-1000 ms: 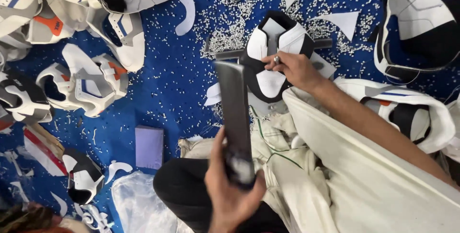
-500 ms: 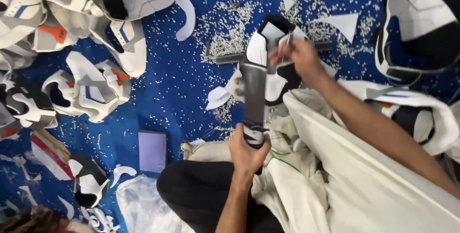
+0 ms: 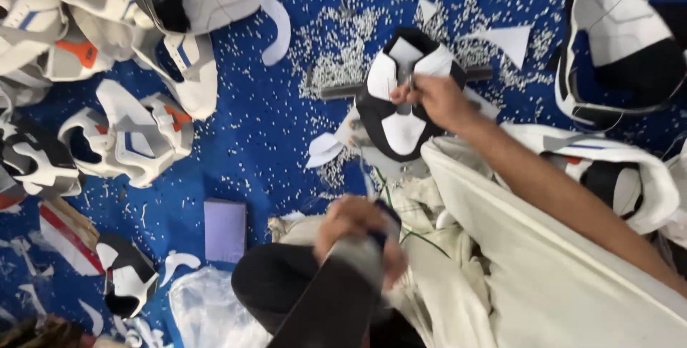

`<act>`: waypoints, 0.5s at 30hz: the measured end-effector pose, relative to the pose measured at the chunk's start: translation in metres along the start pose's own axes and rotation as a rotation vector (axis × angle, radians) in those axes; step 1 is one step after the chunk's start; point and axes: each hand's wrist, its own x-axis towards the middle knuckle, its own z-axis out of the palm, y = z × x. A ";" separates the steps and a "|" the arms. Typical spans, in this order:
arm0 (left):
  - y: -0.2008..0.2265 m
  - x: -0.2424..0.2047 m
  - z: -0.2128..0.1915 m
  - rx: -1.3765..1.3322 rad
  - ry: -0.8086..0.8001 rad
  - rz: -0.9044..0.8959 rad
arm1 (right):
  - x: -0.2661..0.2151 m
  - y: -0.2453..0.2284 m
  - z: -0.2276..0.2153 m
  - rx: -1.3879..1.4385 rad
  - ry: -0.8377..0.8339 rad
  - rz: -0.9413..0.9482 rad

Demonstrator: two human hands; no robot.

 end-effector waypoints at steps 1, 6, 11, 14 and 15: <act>-0.036 0.004 0.018 0.051 -0.004 -0.035 | -0.003 -0.006 0.001 -0.186 0.014 -0.087; -0.098 -0.024 0.045 0.260 -0.025 -0.239 | -0.012 -0.004 0.006 -0.718 -0.060 -0.373; -0.032 -0.016 0.013 0.092 0.170 -0.228 | 0.007 0.010 -0.005 0.069 0.130 0.090; -0.034 -0.011 0.012 -0.007 0.314 0.358 | 0.016 -0.002 -0.008 0.121 0.104 0.138; -0.047 -0.011 0.021 -0.008 0.324 0.362 | 0.011 -0.007 -0.003 0.116 0.097 0.132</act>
